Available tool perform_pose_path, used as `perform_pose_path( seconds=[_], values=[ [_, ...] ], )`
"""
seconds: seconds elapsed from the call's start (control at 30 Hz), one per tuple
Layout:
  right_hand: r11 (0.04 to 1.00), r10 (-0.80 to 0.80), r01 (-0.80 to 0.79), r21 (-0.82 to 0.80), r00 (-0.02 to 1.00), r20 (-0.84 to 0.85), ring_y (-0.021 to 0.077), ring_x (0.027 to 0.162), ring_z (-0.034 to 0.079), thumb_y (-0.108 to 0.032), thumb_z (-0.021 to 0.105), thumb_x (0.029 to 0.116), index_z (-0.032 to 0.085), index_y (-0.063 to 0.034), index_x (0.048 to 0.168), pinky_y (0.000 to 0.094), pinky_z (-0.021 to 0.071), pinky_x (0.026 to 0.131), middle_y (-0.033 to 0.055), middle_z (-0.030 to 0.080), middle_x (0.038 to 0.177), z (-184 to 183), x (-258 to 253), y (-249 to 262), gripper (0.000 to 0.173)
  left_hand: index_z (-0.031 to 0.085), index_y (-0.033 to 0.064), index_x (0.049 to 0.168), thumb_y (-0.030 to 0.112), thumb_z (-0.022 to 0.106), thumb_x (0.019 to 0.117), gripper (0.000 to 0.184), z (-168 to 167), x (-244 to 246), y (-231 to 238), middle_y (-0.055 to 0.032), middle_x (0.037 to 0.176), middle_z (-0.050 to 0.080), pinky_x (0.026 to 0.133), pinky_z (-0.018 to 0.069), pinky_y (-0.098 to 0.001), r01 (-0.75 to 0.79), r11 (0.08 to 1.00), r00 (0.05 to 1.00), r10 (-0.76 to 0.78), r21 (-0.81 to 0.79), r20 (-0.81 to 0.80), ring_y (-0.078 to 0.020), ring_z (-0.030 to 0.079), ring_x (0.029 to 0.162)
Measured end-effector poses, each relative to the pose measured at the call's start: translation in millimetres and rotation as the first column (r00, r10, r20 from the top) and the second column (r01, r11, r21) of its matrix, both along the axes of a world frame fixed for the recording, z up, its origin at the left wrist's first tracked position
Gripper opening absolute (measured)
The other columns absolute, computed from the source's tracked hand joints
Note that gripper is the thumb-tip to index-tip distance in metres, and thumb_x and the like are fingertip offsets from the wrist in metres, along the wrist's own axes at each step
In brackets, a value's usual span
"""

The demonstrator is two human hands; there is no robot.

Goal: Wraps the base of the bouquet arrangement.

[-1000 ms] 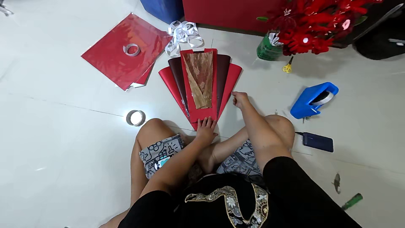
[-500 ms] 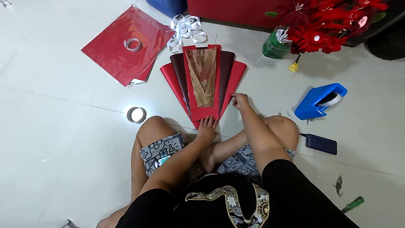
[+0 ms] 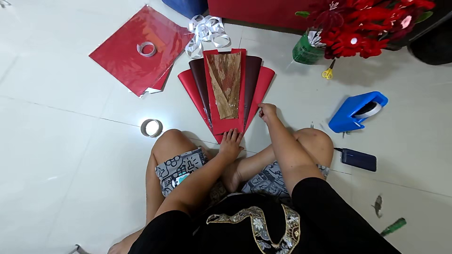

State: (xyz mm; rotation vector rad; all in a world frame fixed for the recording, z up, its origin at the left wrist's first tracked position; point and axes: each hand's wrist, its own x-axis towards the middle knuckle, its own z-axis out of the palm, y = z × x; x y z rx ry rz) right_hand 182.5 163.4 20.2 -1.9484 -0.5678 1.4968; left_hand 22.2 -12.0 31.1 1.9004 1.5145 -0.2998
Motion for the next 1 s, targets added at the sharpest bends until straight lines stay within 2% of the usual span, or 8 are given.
perform_pose_path(
  seconds=[0.27,0.4,0.47,0.53,0.7,0.8,0.93,1.0],
  values=[
    [1.0,0.017,-0.017,-0.006,1.0,0.023,0.0087,0.051,0.039,-0.017,0.066,0.0995,0.063,-0.0039,0.111,0.0236,0.0394,0.049,0.0007,0.045,0.073,5,-2,-1,0.017,0.024,0.0109,0.164,0.041,0.052,0.1059,0.071,1,0,0,-0.0221,0.17,0.014,0.125,0.0113,-0.0605,-0.005,1.0,1.0,0.005,0.006,-0.008,-0.0414,0.014,0.158],
    [0.996,0.083,-0.082,-0.035,0.996,0.024,0.0093,0.049,0.042,-0.025,0.066,0.0993,0.06,-0.0055,0.105,0.0252,0.0423,0.048,-0.0003,0.044,0.069,-1,-6,-14,0.021,0.022,0.0114,0.164,0.042,0.051,0.1063,0.071,2,1,1,-0.0206,0.171,0.012,0.126,0.0118,-0.0589,0.001,1.0,1.0,-0.001,-0.011,-0.028,-0.0399,0.013,0.158],
    [0.99,0.119,-0.118,-0.08,0.993,0.01,0.0099,0.05,0.042,-0.023,0.067,0.099,0.06,-0.0032,0.105,0.0251,0.0426,0.048,0.0013,0.045,0.069,3,-13,-29,0.022,0.023,0.0112,0.164,0.042,0.05,0.1063,0.071,3,0,1,-0.0209,0.171,0.013,0.126,0.0124,-0.0583,-0.002,1.0,1.0,0.001,-0.004,-0.026,-0.0399,0.014,0.158],
    [0.981,0.153,-0.149,-0.124,0.988,0.024,0.0091,0.046,0.043,-0.019,0.068,0.0974,0.06,-0.0026,0.099,0.0232,0.0419,0.045,0.0015,0.046,0.065,9,-26,-48,0.018,0.024,0.0109,0.164,0.042,0.05,0.1063,0.07,2,-1,1,-0.0213,0.171,0.014,0.126,0.0124,-0.0585,-0.009,1.0,1.0,0.009,0.008,-0.014,-0.0398,0.014,0.158],
    [0.97,0.197,-0.184,-0.159,0.978,0.074,0.0094,0.048,0.043,-0.014,0.068,0.0967,0.065,0.0005,0.101,0.0238,0.0412,0.046,0.0046,0.051,0.071,7,-40,-80,0.015,0.023,0.0116,0.164,0.041,0.05,0.1065,0.07,2,-2,1,-0.0215,0.171,0.014,0.126,0.0124,-0.0586,-0.001,1.0,1.0,0.001,0.003,-0.006,-0.0399,0.013,0.158],
    [0.964,0.221,-0.203,-0.174,0.971,0.091,0.0093,0.049,0.043,-0.014,0.066,0.0982,0.064,-0.0001,0.101,0.0239,0.0415,0.047,0.0042,0.051,0.072,7,-39,-83,0.014,0.025,0.0116,0.163,0.041,0.051,0.1063,0.069,0,-3,-1,-0.0214,0.17,0.015,0.126,0.0135,-0.0585,-0.003,1.0,1.0,0.003,0.019,-0.004,-0.0399,0.015,0.158],
    [0.951,0.28,-0.256,-0.173,0.952,0.127,0.0103,0.053,0.045,-0.015,0.067,0.0981,0.065,0.0003,0.112,0.0253,0.0427,0.05,0.006,0.054,0.079,7,-38,-81,0.021,0.024,0.0118,0.164,0.042,0.051,0.1062,0.07,-1,-3,0,-0.0212,0.171,0.014,0.126,0.0131,-0.0586,-0.002,1.0,1.0,0.002,0.019,-0.003,-0.0399,0.014,0.158],
    [0.945,0.31,-0.286,-0.158,0.939,0.152,0.0105,0.053,0.045,-0.016,0.067,0.0975,0.065,0.0003,0.109,0.0261,0.0428,0.05,0.0057,0.054,0.077,6,-39,-82,0.02,0.024,0.011,0.164,0.041,0.052,0.1059,0.071,1,-4,0,-0.022,0.17,0.014,0.126,0.0129,-0.0591,-0.01,1.0,1.0,0.01,0.018,0.013,-0.0406,0.014,0.158]
  ],
)
